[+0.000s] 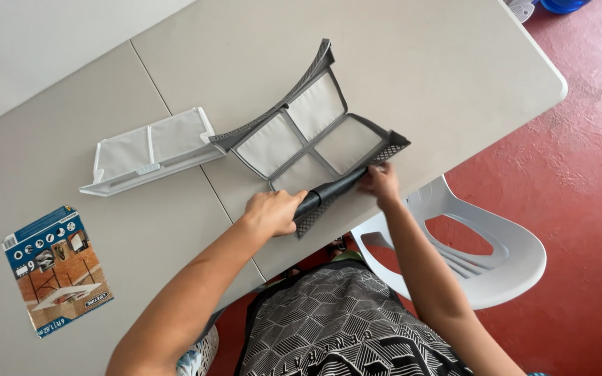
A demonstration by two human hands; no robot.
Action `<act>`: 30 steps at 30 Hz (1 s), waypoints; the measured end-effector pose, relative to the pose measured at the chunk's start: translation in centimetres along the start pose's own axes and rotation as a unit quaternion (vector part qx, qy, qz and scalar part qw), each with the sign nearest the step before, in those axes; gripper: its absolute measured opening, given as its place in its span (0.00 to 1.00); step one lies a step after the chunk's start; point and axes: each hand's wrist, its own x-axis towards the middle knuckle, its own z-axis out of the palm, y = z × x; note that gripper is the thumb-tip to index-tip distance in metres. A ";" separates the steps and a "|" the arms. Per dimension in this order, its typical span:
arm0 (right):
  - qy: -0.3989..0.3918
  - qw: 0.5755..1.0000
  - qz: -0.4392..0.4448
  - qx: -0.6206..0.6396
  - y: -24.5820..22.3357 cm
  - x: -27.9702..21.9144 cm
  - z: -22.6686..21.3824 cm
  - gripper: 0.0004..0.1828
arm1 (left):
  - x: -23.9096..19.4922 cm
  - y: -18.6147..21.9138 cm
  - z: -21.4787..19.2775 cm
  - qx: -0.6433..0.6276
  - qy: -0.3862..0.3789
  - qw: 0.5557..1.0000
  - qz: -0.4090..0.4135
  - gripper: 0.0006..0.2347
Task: The person uses a vacuum cleaner nozzle to clean dust from a black mesh air filter held over a white table. They systematically vacuum both sides of the filter, flipping it over to ensure thorough cleaning.
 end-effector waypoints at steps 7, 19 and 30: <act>0.115 0.958 -0.058 -0.255 -4.1 -3.1 2.5 0.18 | -1.1 1.6 -0.6 -0.017 -0.006 1.000 -0.003 0.31; -0.044 0.999 0.000 -0.012 2.3 2.4 3.7 0.17 | -3.7 1.7 1.1 -0.072 -0.015 0.996 -0.055 0.30; -0.001 1.000 -0.019 0.001 4.2 3.1 3.8 0.21 | -3.8 4.0 -1.8 -0.091 0.011 0.994 -0.056 0.28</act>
